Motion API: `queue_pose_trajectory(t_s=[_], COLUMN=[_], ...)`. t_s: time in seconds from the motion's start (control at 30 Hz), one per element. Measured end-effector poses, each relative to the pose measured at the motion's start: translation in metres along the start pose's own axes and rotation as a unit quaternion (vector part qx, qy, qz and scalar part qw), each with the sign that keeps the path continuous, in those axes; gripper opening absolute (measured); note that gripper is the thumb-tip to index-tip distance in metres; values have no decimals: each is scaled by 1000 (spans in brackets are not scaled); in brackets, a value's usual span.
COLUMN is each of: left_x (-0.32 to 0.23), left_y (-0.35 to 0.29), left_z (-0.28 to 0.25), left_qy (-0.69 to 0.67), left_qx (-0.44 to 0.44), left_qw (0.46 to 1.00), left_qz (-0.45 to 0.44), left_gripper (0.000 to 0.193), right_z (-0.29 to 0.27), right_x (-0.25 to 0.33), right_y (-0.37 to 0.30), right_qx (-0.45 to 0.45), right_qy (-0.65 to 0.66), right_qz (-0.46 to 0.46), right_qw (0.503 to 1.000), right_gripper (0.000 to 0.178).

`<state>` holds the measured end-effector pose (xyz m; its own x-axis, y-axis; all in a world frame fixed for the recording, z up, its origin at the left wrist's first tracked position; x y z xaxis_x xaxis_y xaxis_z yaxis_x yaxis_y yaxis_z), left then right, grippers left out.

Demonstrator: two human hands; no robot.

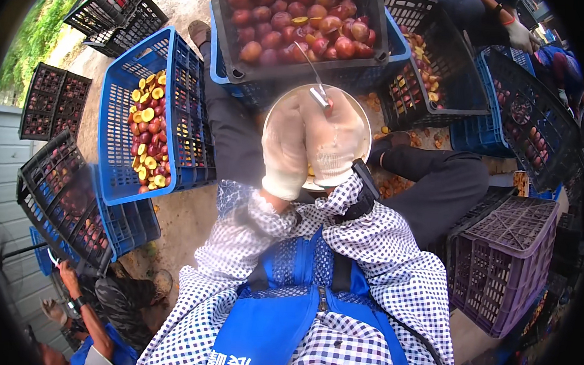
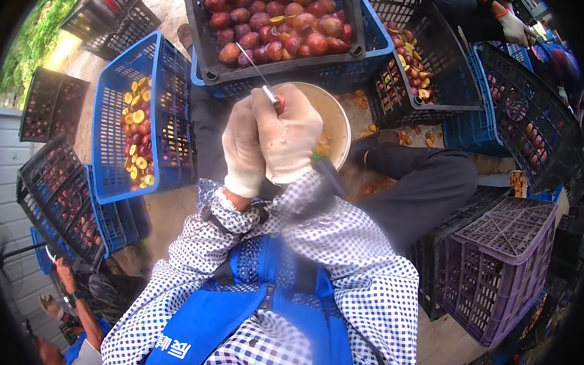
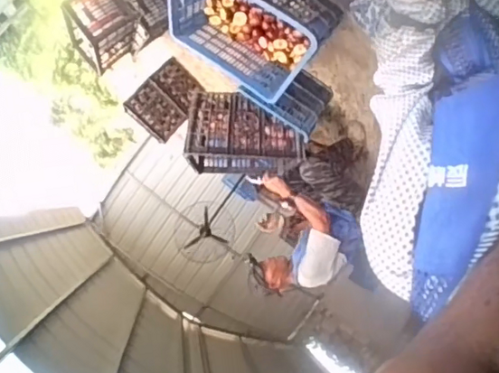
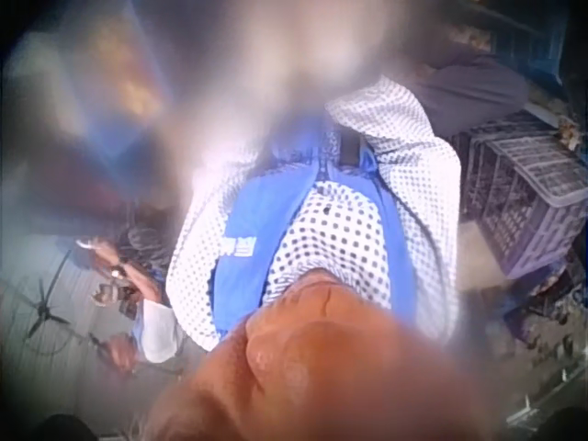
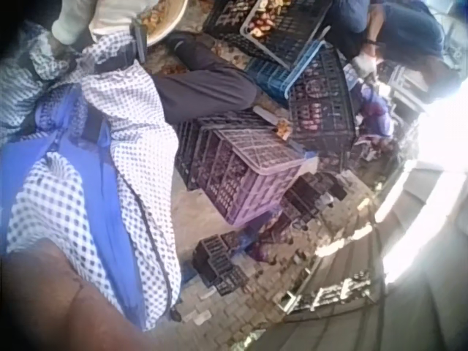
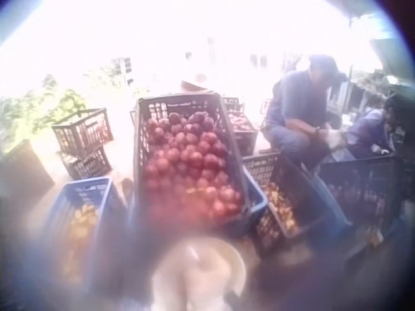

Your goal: Peeling and pitting plums using a small paring knife.

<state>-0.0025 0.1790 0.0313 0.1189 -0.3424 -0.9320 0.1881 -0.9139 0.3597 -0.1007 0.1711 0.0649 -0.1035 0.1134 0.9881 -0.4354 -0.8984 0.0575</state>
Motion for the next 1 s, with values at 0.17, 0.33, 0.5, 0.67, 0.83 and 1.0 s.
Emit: queue_pose_trajectory(t_s=[0.17,0.33,0.5,0.67,0.83,1.0], left_x=[6,25,63,48,28,34], left_y=[4,-10,-30,-33,-36,-36], left_z=[0,9,4,4,11,-40], left_qy=[-110,-271,-412,-182,-350,-358], left_qx=[-33,-62,164,204,181,210], left_qw=[978,848,748,893,767,828], left_qz=[-173,-452,-494,-357,-506,-377], left_gripper=[32,37,42,42,49,60], right_z=[3,-2,-24,-44,-50,2], right_x=[-8,-11,-32,-54,-50,-38], right_y=[9,9,19,18,17,3], right_qx=[28,72,107,-13,83,175], right_qy=[-55,-241,-86,130,134,-14], right_qz=[-90,-270,-65,200,225,41], right_qw=[994,929,988,971,962,984], right_gripper=[20,11,11,10,7,24])
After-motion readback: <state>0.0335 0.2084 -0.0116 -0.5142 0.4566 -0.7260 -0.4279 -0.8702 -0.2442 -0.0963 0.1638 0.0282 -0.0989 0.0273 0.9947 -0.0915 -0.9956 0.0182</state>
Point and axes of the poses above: each hand's wrist, its own y-axis towards the middle knuckle, its own z-axis out of the palm, x = y × z, the point moved 4 cm from there along y, towards the middle knuckle, and after that the axes turned 5 degrees about -x, right-handed, at the moved point
